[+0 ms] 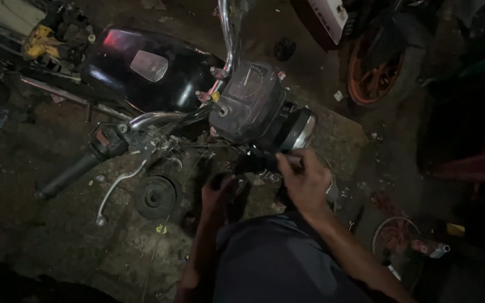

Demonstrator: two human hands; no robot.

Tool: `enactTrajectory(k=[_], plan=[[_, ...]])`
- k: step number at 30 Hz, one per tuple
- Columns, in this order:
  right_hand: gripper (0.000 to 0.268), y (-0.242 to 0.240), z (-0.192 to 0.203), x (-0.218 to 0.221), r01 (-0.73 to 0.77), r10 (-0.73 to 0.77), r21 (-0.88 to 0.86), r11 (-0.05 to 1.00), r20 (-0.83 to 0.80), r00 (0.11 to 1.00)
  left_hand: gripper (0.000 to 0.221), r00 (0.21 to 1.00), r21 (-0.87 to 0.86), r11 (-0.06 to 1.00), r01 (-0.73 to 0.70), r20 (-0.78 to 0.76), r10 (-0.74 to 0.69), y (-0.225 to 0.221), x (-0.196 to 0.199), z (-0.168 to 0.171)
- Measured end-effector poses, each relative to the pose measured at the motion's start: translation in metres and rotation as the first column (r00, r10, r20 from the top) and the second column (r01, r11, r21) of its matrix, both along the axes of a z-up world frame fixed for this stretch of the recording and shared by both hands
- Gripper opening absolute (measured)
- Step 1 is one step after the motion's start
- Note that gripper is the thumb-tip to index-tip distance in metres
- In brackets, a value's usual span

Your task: Installing an electrical component and wiring onto the front of a motorcycle.

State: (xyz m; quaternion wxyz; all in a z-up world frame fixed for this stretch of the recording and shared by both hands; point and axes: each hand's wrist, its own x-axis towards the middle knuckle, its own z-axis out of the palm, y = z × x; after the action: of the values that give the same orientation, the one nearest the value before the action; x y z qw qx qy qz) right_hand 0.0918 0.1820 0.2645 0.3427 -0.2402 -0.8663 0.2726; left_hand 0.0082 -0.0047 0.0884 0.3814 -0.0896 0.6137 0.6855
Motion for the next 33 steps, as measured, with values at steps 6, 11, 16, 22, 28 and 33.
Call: enactTrajectory(k=[6, 11, 16, 22, 28, 33], plan=[[0.023, 0.009, 0.012, -0.008, -0.229, 0.221, 0.024, 0.973, 0.188, 0.957, 0.038, 0.998, 0.047, 0.997, -0.063, 0.009, 0.063, 0.003, 0.001, -0.011], [0.021, 0.025, 0.035, -0.013, -0.355, 0.354, -0.042, 0.934, 0.255, 0.900, 0.035, 0.995, 0.035, 0.999, -0.019, -0.096, 0.023, 0.003, 0.004, -0.021], [0.021, 0.031, 0.046, -0.015, -0.370, 0.382, -0.105, 0.923, 0.365, 0.849, 0.038, 0.995, -0.043, 0.999, 0.017, -0.097, -0.021, 0.004, 0.003, -0.011], [0.024, 0.025, 0.031, -0.010, -0.384, 0.357, -0.059, 0.922, 0.516, 0.778, 0.040, 0.995, -0.096, 0.995, 0.016, 0.096, -0.007, 0.010, -0.005, 0.015], [0.026, 0.033, 0.037, -0.016, -0.410, 0.387, -0.082, 0.908, 0.534, 0.752, 0.044, 0.990, -0.127, 0.988, 0.086, -0.096, -0.099, 0.009, -0.001, -0.012], [0.031, 0.032, 0.037, -0.034, -0.472, 0.460, -0.118, 0.874, 0.513, 0.725, 0.048, 0.991, -0.183, 0.980, 0.083, -0.087, -0.100, 0.008, -0.001, -0.039]])
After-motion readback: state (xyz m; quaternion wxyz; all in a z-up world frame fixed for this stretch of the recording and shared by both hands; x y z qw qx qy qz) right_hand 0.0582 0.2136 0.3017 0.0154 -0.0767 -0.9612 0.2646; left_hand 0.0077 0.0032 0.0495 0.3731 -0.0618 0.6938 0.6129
